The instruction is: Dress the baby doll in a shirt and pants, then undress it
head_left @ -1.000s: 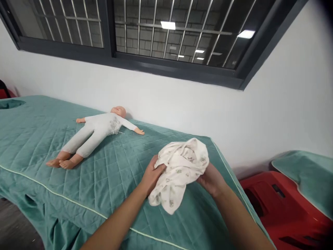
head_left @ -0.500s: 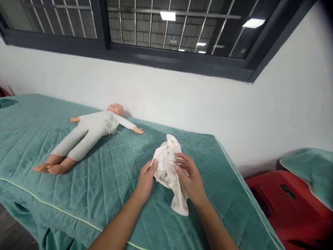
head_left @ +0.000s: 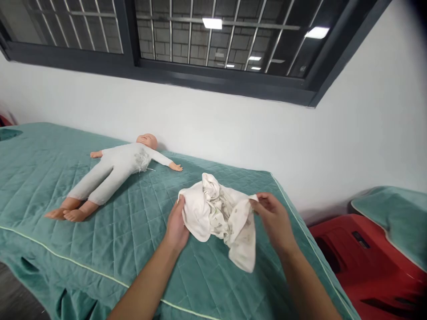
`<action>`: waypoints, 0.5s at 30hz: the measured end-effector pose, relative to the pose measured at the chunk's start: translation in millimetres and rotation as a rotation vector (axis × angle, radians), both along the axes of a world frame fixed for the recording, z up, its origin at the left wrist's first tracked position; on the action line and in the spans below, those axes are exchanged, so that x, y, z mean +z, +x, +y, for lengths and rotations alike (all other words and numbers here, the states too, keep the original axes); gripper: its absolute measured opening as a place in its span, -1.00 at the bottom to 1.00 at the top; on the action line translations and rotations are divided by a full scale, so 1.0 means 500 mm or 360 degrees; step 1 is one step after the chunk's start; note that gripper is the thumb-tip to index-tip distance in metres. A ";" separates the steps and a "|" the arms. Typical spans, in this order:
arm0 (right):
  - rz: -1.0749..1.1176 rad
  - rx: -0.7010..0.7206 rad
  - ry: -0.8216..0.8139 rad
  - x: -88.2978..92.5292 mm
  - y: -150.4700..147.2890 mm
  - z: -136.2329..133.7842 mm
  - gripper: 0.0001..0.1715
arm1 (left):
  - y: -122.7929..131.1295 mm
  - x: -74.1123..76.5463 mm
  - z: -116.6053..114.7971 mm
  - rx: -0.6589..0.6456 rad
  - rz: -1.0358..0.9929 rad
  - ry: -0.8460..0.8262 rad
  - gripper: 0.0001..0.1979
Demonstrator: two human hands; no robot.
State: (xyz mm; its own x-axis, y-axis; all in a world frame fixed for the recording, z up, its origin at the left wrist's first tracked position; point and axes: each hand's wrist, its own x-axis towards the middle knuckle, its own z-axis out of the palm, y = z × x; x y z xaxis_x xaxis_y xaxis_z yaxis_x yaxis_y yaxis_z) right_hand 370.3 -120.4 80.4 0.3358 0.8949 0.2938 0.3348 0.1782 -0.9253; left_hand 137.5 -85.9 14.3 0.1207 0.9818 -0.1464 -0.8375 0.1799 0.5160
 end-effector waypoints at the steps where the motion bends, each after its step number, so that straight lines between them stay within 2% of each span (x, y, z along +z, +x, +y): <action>1: -0.0063 -0.0167 0.0011 0.011 0.019 -0.005 -0.71 | 0.000 0.001 -0.001 -0.0018 -0.0004 -0.0015 -0.47; 3: -0.0247 -0.0504 0.0014 0.033 0.041 -0.015 -0.70 | 0.001 0.003 -0.002 -0.0043 -0.0010 -0.0038 -0.46; 5: -0.0407 -0.0651 0.0052 0.042 0.035 -0.021 -0.67 | 0.002 0.005 -0.003 -0.0082 -0.0028 -0.0061 -0.45; 6: -0.0447 -0.0581 0.0086 0.039 0.020 -0.021 -0.64 | 0.003 0.006 -0.003 -0.0105 -0.0037 -0.0071 -0.44; 7: -0.0461 -0.0416 0.0115 0.030 -0.001 -0.016 -0.60 | 0.003 0.005 -0.002 -0.0131 -0.0045 -0.0077 -0.44; 9: -0.0462 0.0037 0.0072 -0.005 -0.055 0.005 -0.46 | 0.003 0.003 0.002 -0.0201 -0.0061 -0.0073 -0.43; 10: -0.0501 0.0160 -0.0006 -0.027 -0.082 0.020 -0.34 | 0.002 0.002 0.004 -0.0237 -0.0069 -0.0065 -0.43; 12: -0.0585 0.0272 -0.0132 -0.073 -0.127 0.054 -0.29 | -0.001 -0.001 0.008 -0.0285 -0.0102 -0.0042 -0.45; 15: -0.0752 0.0241 -0.0109 -0.118 -0.159 0.092 -0.50 | -0.011 0.003 0.011 -0.0326 -0.0216 0.0006 -0.44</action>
State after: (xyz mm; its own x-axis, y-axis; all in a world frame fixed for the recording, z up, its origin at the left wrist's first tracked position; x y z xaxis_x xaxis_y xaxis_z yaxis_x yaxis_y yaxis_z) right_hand 291.0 -74.4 21.7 0.0449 0.9460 0.3211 0.6951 0.2013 -0.6902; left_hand 132.1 -80.1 15.9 0.3358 0.9353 -0.1114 -0.8454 0.3515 0.4021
